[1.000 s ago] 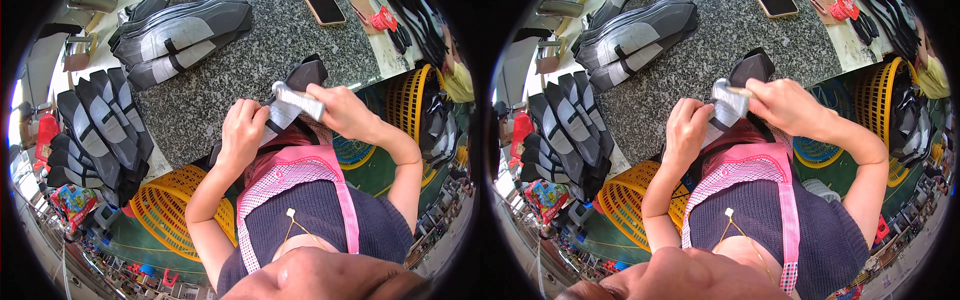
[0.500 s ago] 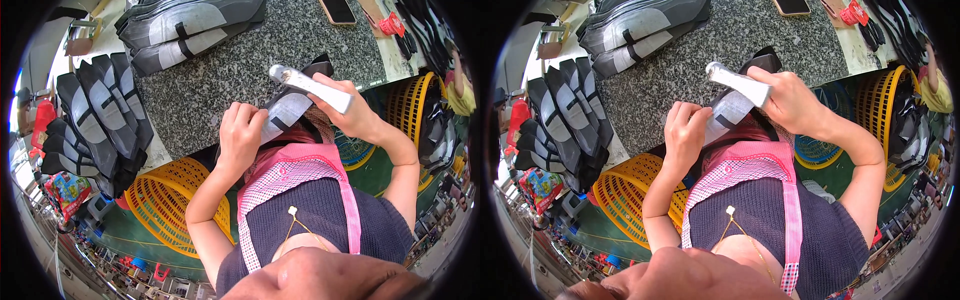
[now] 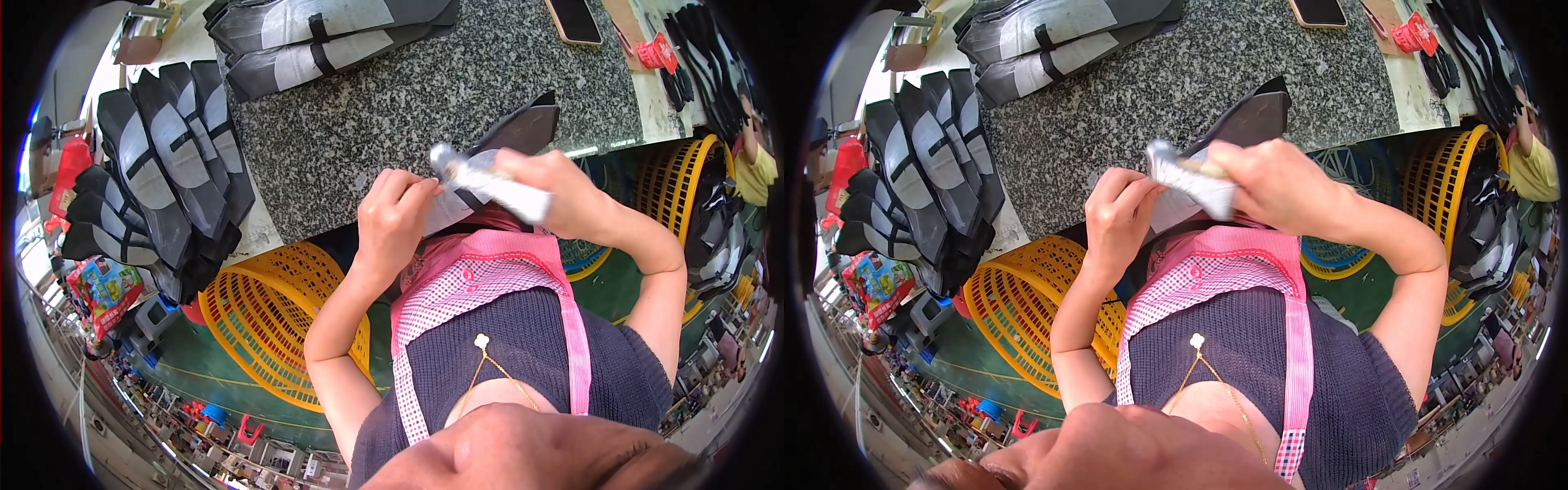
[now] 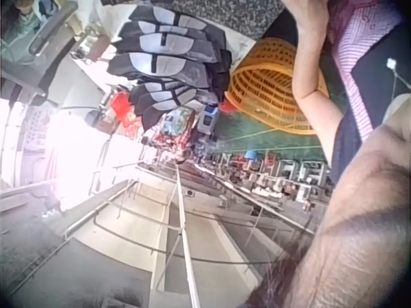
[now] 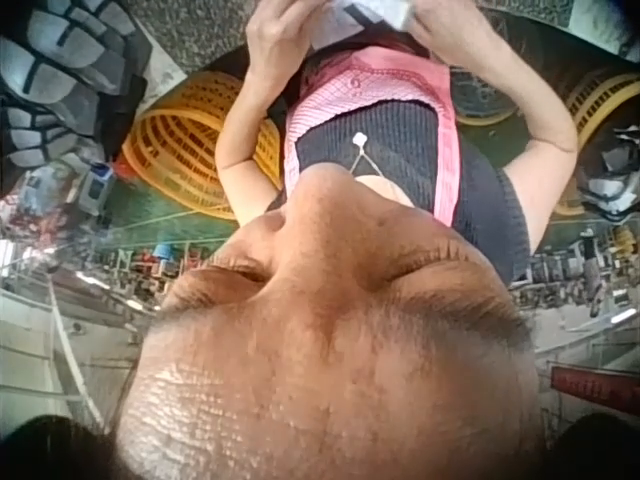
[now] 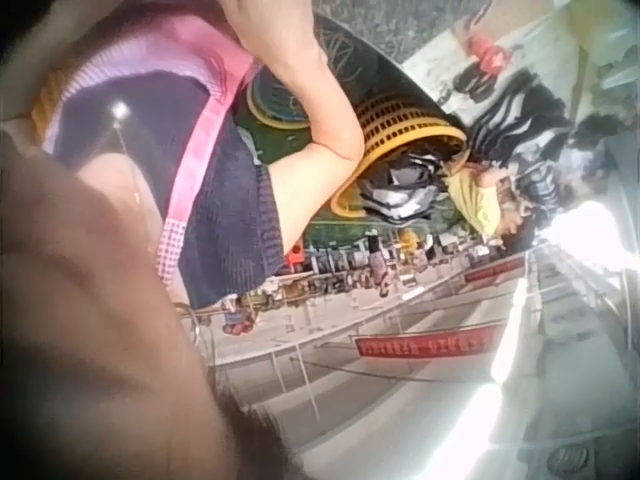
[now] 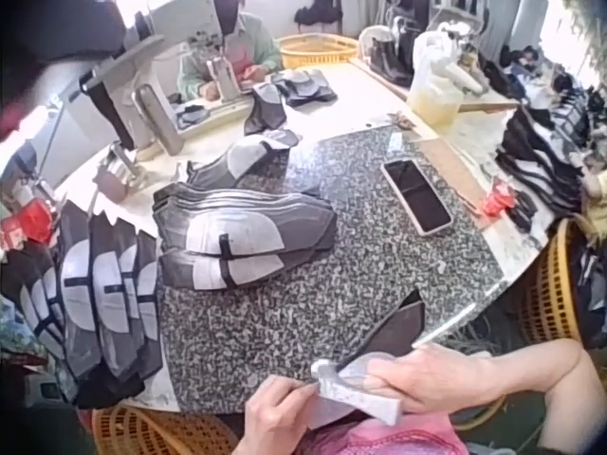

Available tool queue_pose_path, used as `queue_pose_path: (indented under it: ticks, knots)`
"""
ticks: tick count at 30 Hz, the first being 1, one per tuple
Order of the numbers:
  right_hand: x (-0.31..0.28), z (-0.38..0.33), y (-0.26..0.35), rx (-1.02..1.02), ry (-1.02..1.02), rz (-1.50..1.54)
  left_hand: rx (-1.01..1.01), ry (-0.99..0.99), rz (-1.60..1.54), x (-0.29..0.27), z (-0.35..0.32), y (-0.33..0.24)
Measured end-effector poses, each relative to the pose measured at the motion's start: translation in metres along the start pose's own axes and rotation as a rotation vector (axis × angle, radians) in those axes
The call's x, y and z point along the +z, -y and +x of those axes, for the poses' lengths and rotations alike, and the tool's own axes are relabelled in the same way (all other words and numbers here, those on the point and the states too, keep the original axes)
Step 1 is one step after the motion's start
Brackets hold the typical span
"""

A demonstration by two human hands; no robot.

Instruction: Hammering the edges and seams of shoe upper components at a factory workbench.

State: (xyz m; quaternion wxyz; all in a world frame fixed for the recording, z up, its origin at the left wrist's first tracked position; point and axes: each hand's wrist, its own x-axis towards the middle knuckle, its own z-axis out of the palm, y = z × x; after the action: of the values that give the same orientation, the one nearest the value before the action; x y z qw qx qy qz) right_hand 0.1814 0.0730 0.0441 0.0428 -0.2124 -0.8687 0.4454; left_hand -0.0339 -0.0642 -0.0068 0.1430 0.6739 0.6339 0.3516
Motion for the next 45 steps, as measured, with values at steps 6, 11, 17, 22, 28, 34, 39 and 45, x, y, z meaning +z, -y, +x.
queue_pose_path:
  ticks: [6,11,17,22,28,34,39,45]
  knots:
    - [-0.026,0.004,-0.004,0.15,-0.318,0.009,0.018,-0.108,0.089,0.027,0.024,-0.005]
    - [-0.016,-0.005,-0.026,0.266,-0.228,-0.099,-0.051,-0.154,0.149,0.046,0.068,-0.018]
    - [-0.033,0.002,-0.027,0.245,-0.263,-0.044,-0.032,-0.05,0.131,0.031,0.058,-0.014]
    - [-0.024,-0.002,-0.012,0.249,-0.09,-0.096,0.135,-0.01,0.25,0.028,0.058,-0.012]
    - [-0.032,0.006,-0.013,0.227,-0.114,-0.016,-0.006,0.032,0.153,0.016,0.05,-0.011]
    - [-0.007,-0.003,-0.008,0.202,0.006,-0.218,0.0,0.016,0.112,0.009,0.044,-0.007]
    - [-0.016,0.004,-0.016,0.107,-0.175,-0.105,0.134,0.047,0.224,0.004,0.033,-0.004]
    - [-0.003,-0.002,-0.005,0.165,0.021,-0.124,0.072,0.144,0.146,-0.006,0.032,0.01]
